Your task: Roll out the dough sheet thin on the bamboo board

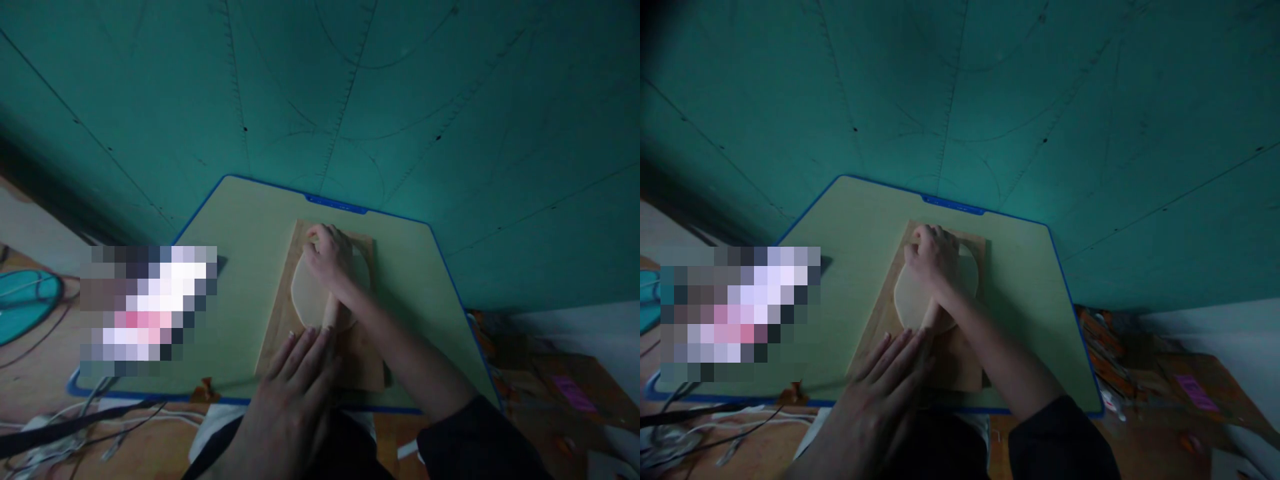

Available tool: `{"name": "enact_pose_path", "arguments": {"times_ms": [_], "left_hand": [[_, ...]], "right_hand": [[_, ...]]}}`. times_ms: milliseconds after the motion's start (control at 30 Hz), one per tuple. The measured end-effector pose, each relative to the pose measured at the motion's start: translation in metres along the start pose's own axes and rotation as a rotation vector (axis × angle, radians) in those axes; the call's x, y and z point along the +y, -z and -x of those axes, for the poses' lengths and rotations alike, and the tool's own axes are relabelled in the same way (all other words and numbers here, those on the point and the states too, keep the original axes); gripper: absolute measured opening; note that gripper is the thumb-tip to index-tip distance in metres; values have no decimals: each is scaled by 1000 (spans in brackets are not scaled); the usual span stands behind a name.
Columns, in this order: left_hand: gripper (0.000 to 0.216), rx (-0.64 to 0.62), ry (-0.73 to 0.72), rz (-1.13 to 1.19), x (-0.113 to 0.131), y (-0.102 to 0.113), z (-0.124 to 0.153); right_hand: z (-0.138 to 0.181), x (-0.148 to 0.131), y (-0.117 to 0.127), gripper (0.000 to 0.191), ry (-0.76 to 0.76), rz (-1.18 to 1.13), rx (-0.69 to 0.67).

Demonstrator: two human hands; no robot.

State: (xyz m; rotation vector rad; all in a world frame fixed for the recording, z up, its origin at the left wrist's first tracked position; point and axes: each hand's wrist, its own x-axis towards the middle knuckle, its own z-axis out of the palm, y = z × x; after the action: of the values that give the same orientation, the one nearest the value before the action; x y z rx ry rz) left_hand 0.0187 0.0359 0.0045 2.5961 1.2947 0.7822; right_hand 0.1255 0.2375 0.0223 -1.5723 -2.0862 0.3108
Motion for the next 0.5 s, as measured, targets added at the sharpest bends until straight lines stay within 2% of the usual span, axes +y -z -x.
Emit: {"name": "enact_pose_path", "arguments": {"times_ms": [133,233,367,500], "left_hand": [[61,-2,43,-26,-6,1,7],[50,-8,90,-28,-2,-11,3],[48,-89,-7,62,9,-19,-9],[47,-80,-113,153,5,0,-6]], "right_hand": [[-13,-18,-16,16,51,-76,17],[-15,-14,-13,20,102,-211,-7],[1,25,20,20,214,-257,51],[24,65,47,19,161,-245,46]]}}
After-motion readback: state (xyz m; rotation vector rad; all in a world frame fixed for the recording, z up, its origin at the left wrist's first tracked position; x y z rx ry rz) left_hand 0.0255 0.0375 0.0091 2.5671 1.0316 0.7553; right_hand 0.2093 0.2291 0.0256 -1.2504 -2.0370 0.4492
